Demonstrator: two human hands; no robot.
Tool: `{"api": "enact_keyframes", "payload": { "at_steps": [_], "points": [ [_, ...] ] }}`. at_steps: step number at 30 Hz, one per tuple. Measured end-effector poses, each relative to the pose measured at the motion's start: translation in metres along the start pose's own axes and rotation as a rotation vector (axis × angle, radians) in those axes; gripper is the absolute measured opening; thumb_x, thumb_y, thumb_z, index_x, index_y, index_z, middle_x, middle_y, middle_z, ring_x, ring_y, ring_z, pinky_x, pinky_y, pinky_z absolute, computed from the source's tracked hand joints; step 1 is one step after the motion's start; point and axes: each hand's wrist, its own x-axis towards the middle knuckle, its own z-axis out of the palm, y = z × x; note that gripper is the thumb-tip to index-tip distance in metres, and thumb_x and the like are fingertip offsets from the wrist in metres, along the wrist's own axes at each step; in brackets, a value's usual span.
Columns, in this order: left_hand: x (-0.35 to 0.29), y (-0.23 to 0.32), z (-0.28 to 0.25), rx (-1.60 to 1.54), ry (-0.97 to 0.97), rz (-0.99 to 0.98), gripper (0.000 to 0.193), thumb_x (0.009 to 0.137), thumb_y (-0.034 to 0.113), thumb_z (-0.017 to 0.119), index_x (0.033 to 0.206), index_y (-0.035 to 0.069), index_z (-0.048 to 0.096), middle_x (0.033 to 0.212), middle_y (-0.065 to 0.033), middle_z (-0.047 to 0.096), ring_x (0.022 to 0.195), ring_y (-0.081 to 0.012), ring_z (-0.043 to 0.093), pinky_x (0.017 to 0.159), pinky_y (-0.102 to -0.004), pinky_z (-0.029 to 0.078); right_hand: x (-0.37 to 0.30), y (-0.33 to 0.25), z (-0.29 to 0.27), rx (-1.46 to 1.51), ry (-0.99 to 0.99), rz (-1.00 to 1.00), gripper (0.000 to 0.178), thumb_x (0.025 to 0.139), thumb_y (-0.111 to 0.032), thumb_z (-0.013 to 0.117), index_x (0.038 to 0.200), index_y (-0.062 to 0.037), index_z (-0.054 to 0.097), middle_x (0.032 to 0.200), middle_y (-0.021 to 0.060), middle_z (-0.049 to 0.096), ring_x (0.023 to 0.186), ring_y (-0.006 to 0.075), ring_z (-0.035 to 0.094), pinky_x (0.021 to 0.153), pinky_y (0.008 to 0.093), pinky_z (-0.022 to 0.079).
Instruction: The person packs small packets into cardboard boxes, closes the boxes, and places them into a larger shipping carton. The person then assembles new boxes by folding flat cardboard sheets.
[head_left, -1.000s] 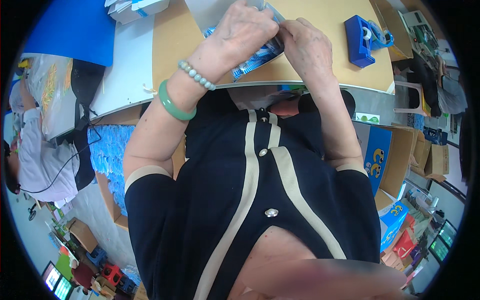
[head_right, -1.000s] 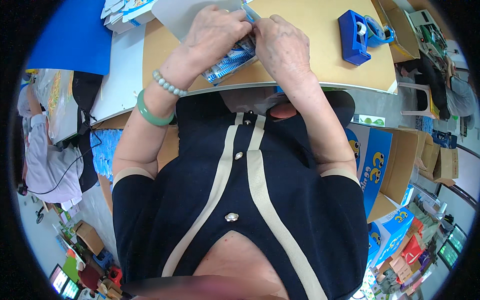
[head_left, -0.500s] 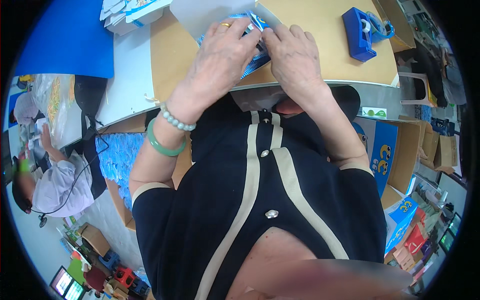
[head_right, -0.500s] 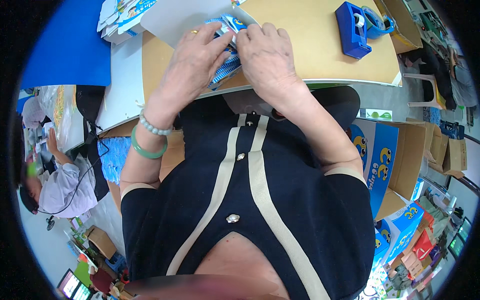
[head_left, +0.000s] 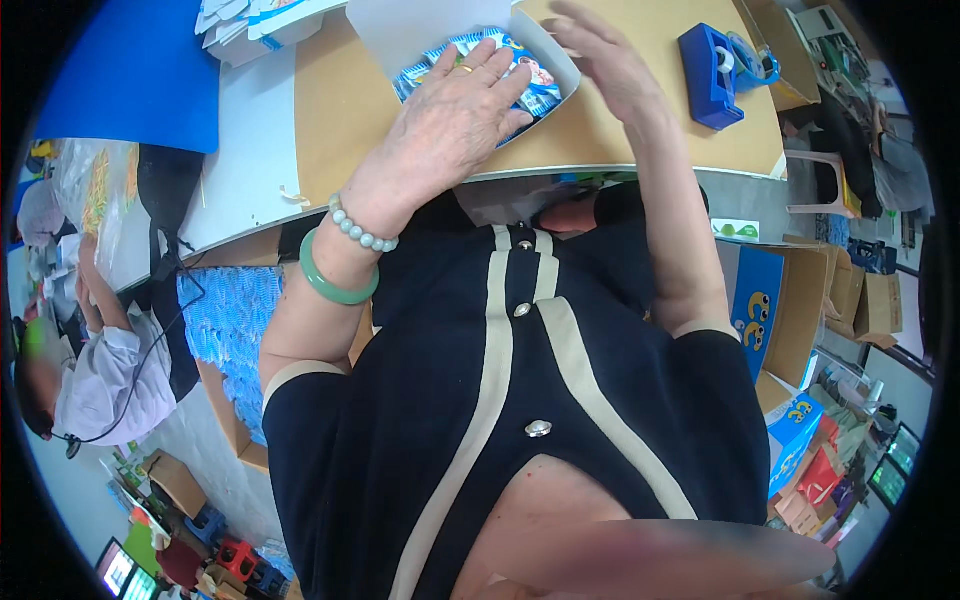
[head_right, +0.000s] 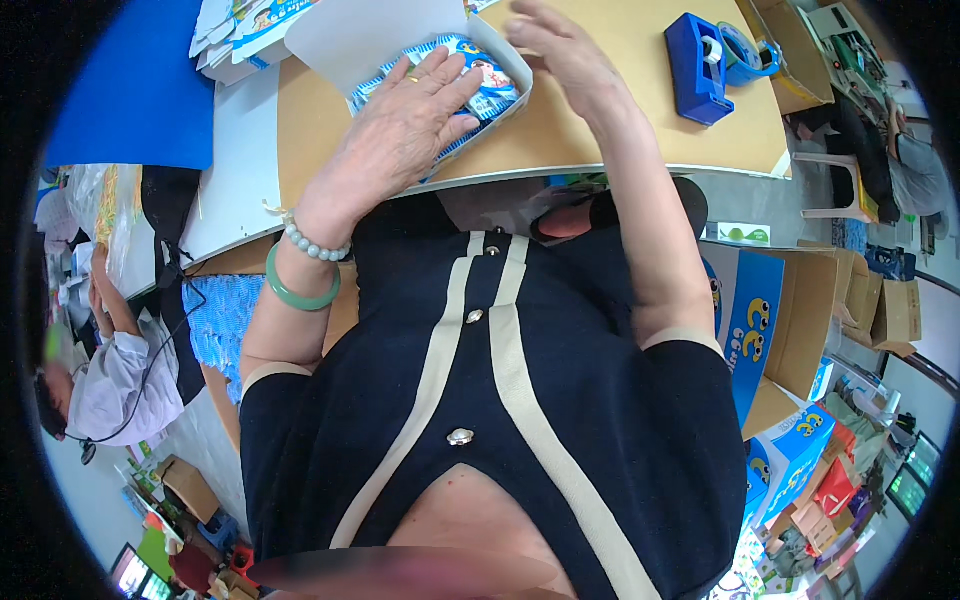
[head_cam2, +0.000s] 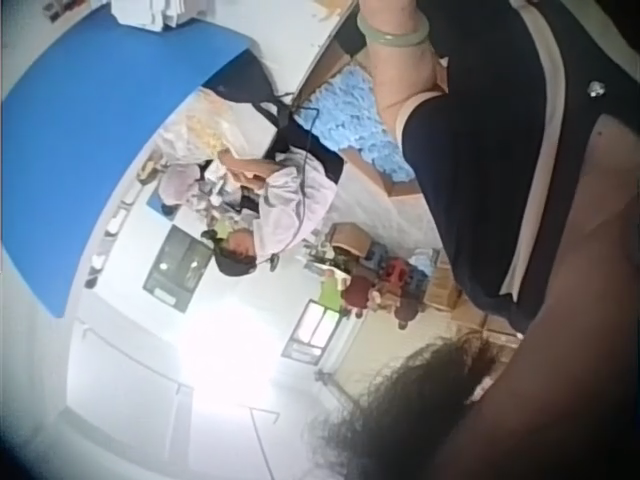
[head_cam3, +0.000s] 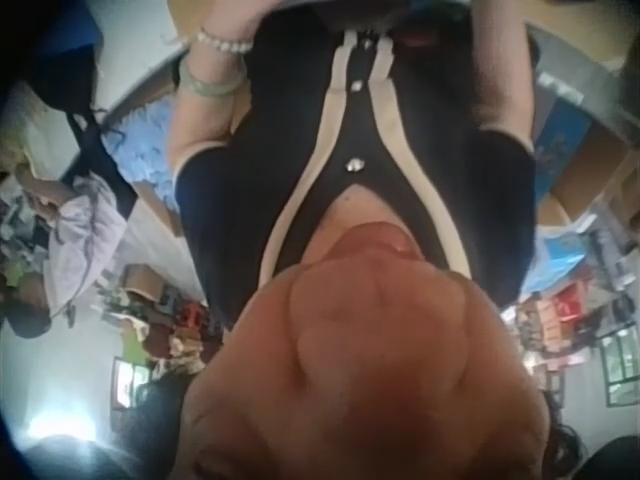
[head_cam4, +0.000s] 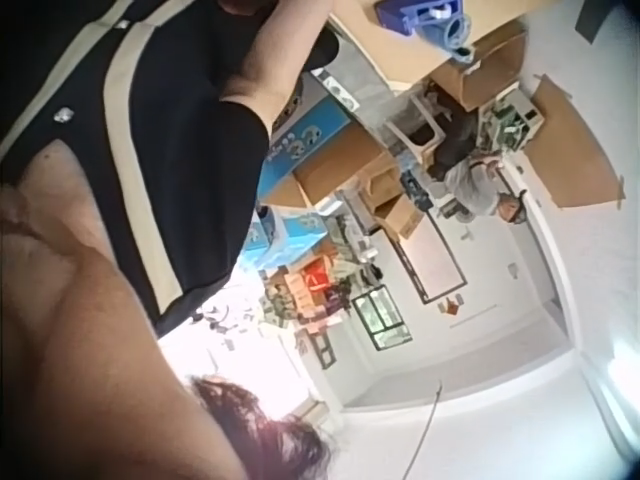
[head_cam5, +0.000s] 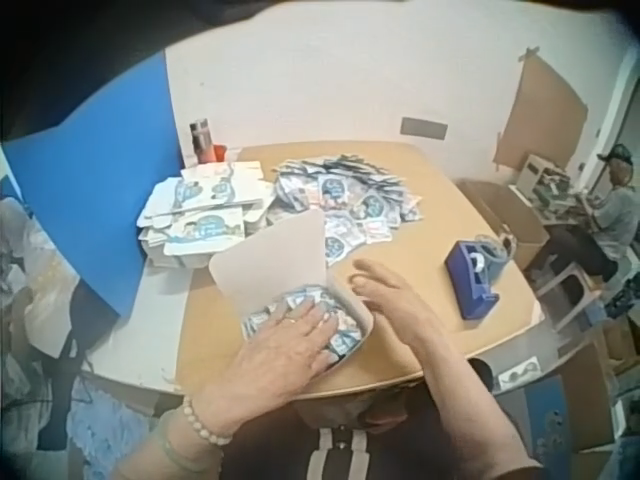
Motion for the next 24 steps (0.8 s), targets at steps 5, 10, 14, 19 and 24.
{"api": "enact_keyframes", "payload": {
  "at_steps": [5,10,14,19,24],
  "points": [
    [0.001,-0.01,0.003,-0.148,0.017,-0.007,0.029,0.093,0.027,0.058,0.114,0.006,0.06,0.116,-0.0125,0.063,0.122,-0.0298,0.053,0.105,-0.0488,0.039,-0.003,0.0,0.032,0.271,-0.215,0.135,0.051,0.093,-0.018,0.058,0.139,0.0012,0.044,0.125,0.0103,0.059,0.109,0.0163,0.058,0.096,0.0288,0.045],
    [0.001,-0.021,-0.016,-0.541,-0.199,-0.092,0.022,0.09,0.022,0.062,0.105,0.005,0.064,0.109,-0.012,0.064,0.121,-0.0284,0.054,0.105,-0.0487,0.038,-0.045,0.003,0.058,0.162,-0.011,0.107,0.053,0.094,-0.018,0.057,0.141,0.0016,0.041,0.126,0.0098,0.058,0.11,0.0173,0.058,0.098,0.0289,0.044],
    [-0.003,0.0,-0.022,-0.18,-0.044,-0.012,0.017,0.088,0.017,0.064,0.099,0.005,0.066,0.108,-0.0121,0.064,0.117,-0.0276,0.056,0.103,-0.0489,0.04,-0.041,0.004,0.044,0.284,-0.053,0.13,0.05,0.094,-0.019,0.058,0.138,0.0006,0.045,0.123,0.0091,0.058,0.109,0.0179,0.058,0.096,0.0286,0.045],
    [-0.004,0.01,-0.013,-0.1,0.043,-0.069,0.018,0.088,0.017,0.064,0.099,0.003,0.066,0.104,-0.0126,0.064,0.113,-0.0287,0.057,0.102,-0.0496,0.04,-0.057,0.0,0.031,0.09,0.023,0.036,0.045,0.094,-0.021,0.059,0.134,-0.0019,0.051,0.119,0.0093,0.06,0.107,0.0168,0.059,0.09,0.028,0.048],
    [0.003,0.006,-0.018,-0.143,-0.07,0.021,0.02,0.092,0.019,0.06,0.105,0.003,0.061,0.118,-0.0175,0.062,0.123,-0.035,0.052,0.109,-0.05,0.035,-0.085,-0.024,0.035,-0.659,0.123,-0.054,0.041,0.086,-0.018,0.066,0.124,-0.0047,0.058,0.109,0.0094,0.064,0.098,0.0181,0.061,0.079,0.0298,0.05]
  ]
}}
